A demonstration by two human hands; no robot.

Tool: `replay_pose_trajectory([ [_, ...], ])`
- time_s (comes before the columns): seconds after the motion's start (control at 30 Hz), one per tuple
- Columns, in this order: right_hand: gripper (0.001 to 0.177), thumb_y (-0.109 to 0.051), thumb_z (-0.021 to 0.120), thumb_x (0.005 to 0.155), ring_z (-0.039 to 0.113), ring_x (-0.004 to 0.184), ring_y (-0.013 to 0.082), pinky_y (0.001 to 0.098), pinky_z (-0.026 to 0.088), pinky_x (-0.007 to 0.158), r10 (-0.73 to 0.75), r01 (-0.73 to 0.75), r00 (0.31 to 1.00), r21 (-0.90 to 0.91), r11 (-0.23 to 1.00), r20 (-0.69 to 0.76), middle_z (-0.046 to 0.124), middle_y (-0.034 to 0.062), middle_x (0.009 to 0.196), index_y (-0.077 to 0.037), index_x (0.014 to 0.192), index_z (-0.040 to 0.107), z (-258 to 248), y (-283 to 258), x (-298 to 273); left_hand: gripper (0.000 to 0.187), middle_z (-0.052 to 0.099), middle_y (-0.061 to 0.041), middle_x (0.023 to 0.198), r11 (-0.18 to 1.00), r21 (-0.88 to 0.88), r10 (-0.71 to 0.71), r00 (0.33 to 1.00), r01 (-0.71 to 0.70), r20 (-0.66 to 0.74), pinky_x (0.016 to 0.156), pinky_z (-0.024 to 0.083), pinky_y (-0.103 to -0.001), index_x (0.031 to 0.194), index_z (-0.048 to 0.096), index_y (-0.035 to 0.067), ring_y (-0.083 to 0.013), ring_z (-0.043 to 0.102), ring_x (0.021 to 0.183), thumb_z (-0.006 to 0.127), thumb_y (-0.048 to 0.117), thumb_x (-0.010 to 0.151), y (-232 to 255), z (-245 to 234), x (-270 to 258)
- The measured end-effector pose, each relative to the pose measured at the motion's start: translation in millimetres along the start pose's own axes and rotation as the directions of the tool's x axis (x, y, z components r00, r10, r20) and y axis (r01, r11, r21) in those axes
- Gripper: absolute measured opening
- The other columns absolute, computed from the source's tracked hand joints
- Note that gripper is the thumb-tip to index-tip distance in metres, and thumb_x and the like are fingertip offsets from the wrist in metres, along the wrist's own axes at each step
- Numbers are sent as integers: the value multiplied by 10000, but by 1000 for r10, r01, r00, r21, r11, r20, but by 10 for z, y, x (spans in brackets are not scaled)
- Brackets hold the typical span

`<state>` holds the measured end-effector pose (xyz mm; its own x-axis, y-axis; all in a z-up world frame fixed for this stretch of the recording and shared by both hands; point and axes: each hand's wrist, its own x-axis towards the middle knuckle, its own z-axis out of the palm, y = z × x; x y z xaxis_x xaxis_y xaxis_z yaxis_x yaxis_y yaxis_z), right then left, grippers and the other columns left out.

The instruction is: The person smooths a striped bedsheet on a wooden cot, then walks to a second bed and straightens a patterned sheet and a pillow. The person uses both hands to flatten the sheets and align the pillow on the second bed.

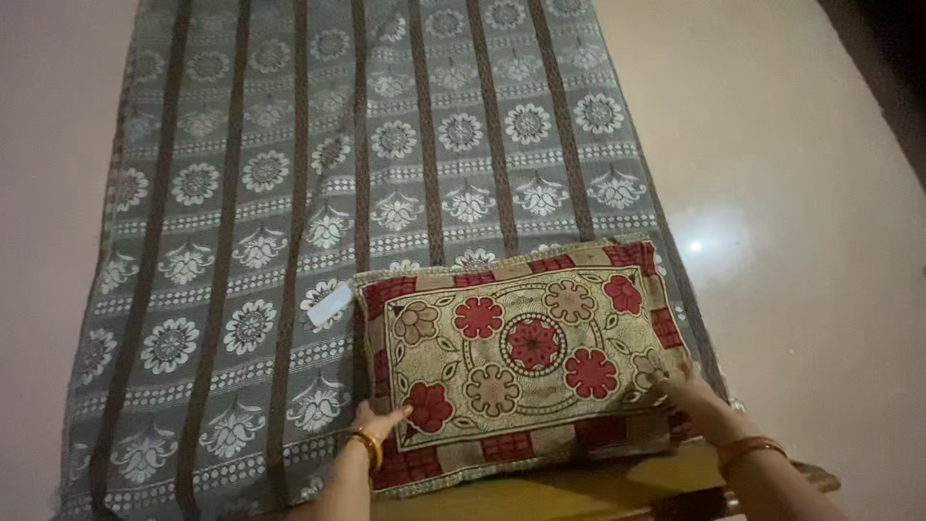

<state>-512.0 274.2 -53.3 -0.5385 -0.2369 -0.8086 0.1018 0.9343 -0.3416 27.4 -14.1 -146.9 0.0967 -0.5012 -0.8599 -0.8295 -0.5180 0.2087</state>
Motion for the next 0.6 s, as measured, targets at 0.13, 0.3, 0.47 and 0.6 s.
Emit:
replay_pose_trajectory([
  [0.13, 964, -550, 770, 753, 656, 1267, 424, 532, 576, 930, -7, -7, 997, 197, 980, 70, 640, 253, 1460, -91, 1544, 466, 79, 290, 175, 1464, 154, -215, 1711, 979, 97, -189, 973, 177, 135, 1245, 328, -547, 1648, 86, 39, -379, 228, 1573, 787, 818, 626, -100, -61, -95],
  [0.3, 935, -624, 740, 719, 654, 1175, 358, 528, 564, 899, 12, -71, 978, 279, 958, 207, 631, 212, 1403, -107, 1465, 515, 283, 220, -4, 1519, 181, -266, 1676, 994, 111, -10, 995, -2, 101, 1241, 316, -490, 1620, 61, -30, -388, 249, 1553, 713, 906, 617, 148, -79, -411],
  [0.47, 975, -794, 667, 762, 765, 1007, 360, 432, 593, 820, -178, 178, 975, -10, 984, -131, 762, 285, 1163, 67, 1215, 722, 85, -354, -345, 1224, 597, -294, 1409, 948, -40, 299, 926, -316, -230, 1109, 470, -436, 1417, 486, -108, -388, 601, 1318, 735, 802, 637, 703, -232, -1107],
  [0.6, 1016, -843, 552, 722, 782, 862, 376, 491, 607, 794, -225, 124, 936, -345, 930, -271, 803, 299, 1005, 54, 1132, 794, -690, -519, -605, 944, 764, -211, 1172, 942, -37, 320, 928, -333, -192, 985, 552, -442, 1262, 599, -30, -343, 743, 1100, 737, 694, 671, 855, -643, -1574],
])
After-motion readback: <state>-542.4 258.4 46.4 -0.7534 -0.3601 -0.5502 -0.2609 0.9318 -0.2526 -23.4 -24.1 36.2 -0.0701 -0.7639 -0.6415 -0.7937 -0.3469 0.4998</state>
